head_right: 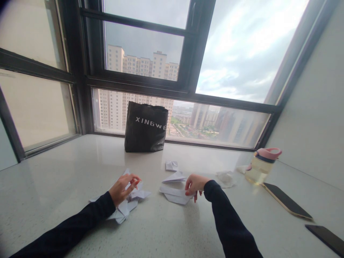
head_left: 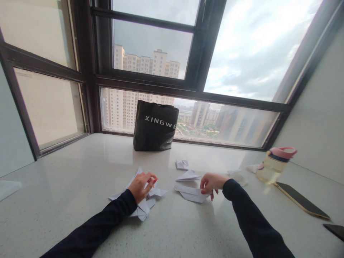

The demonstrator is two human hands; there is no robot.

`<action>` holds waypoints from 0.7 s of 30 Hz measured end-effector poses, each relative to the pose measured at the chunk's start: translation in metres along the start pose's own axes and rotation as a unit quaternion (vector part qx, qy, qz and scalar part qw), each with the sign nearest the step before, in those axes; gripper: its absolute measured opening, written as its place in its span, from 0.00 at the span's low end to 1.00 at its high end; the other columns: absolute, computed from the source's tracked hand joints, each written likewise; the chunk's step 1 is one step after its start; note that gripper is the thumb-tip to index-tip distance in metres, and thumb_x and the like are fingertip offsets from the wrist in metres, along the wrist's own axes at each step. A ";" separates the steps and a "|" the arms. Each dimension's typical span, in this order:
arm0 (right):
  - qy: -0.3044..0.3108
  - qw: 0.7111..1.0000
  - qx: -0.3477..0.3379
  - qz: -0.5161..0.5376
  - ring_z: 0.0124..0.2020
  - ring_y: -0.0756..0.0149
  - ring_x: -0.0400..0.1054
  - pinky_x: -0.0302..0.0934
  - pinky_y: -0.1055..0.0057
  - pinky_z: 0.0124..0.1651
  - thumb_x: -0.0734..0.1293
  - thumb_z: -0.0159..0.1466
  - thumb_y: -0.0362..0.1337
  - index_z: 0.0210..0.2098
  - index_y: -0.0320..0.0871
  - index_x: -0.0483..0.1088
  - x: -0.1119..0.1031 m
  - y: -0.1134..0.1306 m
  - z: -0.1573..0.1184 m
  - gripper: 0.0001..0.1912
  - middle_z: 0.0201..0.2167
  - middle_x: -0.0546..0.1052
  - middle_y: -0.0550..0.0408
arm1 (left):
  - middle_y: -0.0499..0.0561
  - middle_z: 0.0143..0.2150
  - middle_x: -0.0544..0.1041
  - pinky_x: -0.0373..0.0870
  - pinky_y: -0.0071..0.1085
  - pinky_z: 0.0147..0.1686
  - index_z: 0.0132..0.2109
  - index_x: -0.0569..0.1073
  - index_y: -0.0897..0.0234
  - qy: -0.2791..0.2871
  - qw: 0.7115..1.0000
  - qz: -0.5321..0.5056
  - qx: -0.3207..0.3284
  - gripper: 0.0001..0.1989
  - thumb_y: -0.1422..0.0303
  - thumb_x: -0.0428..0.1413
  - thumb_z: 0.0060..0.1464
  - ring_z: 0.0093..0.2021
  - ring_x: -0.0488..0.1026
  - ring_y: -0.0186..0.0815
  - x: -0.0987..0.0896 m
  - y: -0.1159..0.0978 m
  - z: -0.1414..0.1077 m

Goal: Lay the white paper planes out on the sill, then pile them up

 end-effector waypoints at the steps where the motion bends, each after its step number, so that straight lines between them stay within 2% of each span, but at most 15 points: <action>1: 0.000 1.000 0.004 -0.002 0.24 0.64 0.71 0.53 0.81 0.16 0.69 0.42 0.44 0.29 0.37 0.68 0.000 0.000 0.000 0.19 0.21 0.75 0.53 | 0.48 0.26 0.74 0.58 0.33 0.37 0.37 0.67 0.65 0.000 1.000 -0.001 0.000 0.11 0.65 0.42 0.55 0.32 0.68 0.36 0.000 0.000 0.000; 5: -0.001 1.000 0.019 -0.010 0.23 0.63 0.71 0.53 0.80 0.16 0.69 0.42 0.43 0.27 0.37 0.67 0.001 0.000 0.000 0.17 0.18 0.73 0.56 | 0.49 0.26 0.74 0.58 0.33 0.37 0.37 0.67 0.65 0.003 1.000 0.000 -0.001 0.11 0.65 0.42 0.55 0.33 0.67 0.36 0.001 0.000 -0.001; 13: -0.009 0.999 0.034 -0.024 0.21 0.62 0.71 0.51 0.80 0.14 0.66 0.45 0.36 0.22 0.39 0.66 0.003 0.000 0.002 0.07 0.12 0.68 0.61 | 0.48 0.26 0.74 0.57 0.34 0.36 0.36 0.67 0.65 0.001 1.000 -0.001 0.005 0.11 0.65 0.43 0.55 0.32 0.67 0.37 0.001 0.001 -0.001; 21: -0.024 0.998 0.051 -0.041 0.22 0.62 0.71 0.53 0.81 0.14 0.69 0.42 0.40 0.21 0.38 0.66 0.003 0.000 0.003 0.12 0.14 0.72 0.57 | 0.49 0.25 0.74 0.58 0.33 0.35 0.34 0.68 0.65 -0.005 1.000 0.007 0.010 0.12 0.65 0.42 0.55 0.32 0.67 0.37 0.002 0.002 -0.001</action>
Point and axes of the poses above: each hand's wrist, its own z-axis towards the middle knuckle, its own x-axis out of the palm, y = z × x, the point moved 9 cm from there along z, towards the middle knuckle
